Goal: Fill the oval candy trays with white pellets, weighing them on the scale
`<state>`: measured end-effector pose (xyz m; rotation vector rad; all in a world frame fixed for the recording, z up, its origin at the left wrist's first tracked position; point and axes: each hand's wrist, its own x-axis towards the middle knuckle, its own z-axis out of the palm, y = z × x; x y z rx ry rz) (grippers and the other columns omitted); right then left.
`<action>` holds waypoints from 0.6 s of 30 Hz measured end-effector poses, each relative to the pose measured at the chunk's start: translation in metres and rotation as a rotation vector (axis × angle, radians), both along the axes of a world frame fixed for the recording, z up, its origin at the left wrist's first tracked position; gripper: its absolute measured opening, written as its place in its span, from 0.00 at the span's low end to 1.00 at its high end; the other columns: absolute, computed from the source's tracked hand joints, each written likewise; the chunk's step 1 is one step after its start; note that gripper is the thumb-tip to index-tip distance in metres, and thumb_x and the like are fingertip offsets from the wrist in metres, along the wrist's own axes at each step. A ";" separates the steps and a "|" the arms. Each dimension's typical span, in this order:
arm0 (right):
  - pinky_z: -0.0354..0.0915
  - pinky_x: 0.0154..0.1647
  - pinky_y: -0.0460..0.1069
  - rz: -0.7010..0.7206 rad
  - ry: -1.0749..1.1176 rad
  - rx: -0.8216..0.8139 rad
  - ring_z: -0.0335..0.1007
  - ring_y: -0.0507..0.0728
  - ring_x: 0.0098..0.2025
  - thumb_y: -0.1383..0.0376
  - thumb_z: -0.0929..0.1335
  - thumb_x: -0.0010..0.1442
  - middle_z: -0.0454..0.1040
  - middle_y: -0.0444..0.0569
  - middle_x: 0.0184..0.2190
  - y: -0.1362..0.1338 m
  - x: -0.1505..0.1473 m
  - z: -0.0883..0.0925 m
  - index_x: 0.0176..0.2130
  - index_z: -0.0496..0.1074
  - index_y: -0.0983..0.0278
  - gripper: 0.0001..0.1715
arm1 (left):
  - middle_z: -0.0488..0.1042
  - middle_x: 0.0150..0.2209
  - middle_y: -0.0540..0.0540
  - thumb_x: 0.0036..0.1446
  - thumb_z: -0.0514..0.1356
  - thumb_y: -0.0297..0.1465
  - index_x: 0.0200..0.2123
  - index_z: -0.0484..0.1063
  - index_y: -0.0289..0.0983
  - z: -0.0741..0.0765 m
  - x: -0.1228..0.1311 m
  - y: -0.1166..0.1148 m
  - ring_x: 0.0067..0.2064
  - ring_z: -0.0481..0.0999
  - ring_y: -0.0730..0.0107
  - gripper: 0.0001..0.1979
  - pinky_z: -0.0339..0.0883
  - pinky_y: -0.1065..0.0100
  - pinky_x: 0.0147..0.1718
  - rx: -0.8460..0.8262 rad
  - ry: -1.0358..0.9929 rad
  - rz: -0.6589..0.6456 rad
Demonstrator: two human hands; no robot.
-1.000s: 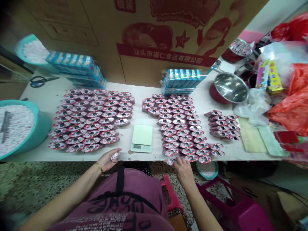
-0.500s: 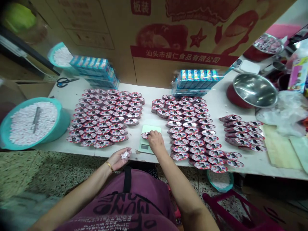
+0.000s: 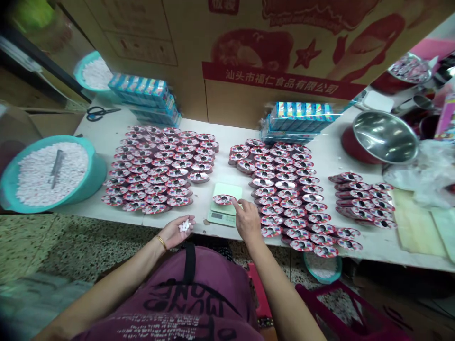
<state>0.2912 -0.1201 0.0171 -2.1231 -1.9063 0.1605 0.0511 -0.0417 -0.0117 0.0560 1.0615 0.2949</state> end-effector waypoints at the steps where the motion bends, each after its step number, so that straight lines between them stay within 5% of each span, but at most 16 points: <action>1: 0.56 0.38 0.51 0.004 0.070 0.019 0.57 0.56 0.39 0.71 0.57 0.55 0.64 0.52 0.39 -0.005 -0.008 0.001 0.48 0.62 0.61 0.20 | 0.72 0.27 0.42 0.49 0.54 0.26 0.33 0.68 0.28 0.001 0.001 -0.002 0.27 0.71 0.74 0.08 0.64 0.74 0.26 0.000 -0.040 -0.016; 5: 0.59 0.41 0.50 0.266 0.289 -0.069 0.58 0.56 0.41 0.66 0.60 0.56 0.64 0.52 0.41 -0.018 -0.059 0.004 0.48 0.61 0.63 0.18 | 0.72 0.32 0.39 0.47 0.55 0.24 0.36 0.69 0.27 0.004 0.010 -0.018 0.33 0.72 0.68 0.10 0.63 0.68 0.35 0.002 -0.215 -0.110; 8: 0.59 0.41 0.51 0.335 0.301 -0.181 0.59 0.56 0.40 0.66 0.60 0.56 0.65 0.53 0.39 -0.023 -0.086 0.003 0.47 0.60 0.64 0.18 | 0.72 0.29 0.42 0.46 0.55 0.23 0.36 0.70 0.28 0.005 0.015 -0.029 0.32 0.71 0.71 0.12 0.61 0.67 0.37 -0.019 -0.307 -0.142; 18: 0.60 0.34 0.46 0.311 0.454 -0.319 0.60 0.52 0.34 0.70 0.62 0.51 0.63 0.46 0.30 -0.027 -0.081 0.002 0.35 0.63 0.64 0.07 | 0.72 0.31 0.41 0.41 0.54 0.19 0.39 0.70 0.28 0.011 0.014 -0.034 0.33 0.70 0.70 0.17 0.57 0.68 0.39 0.057 -0.430 -0.320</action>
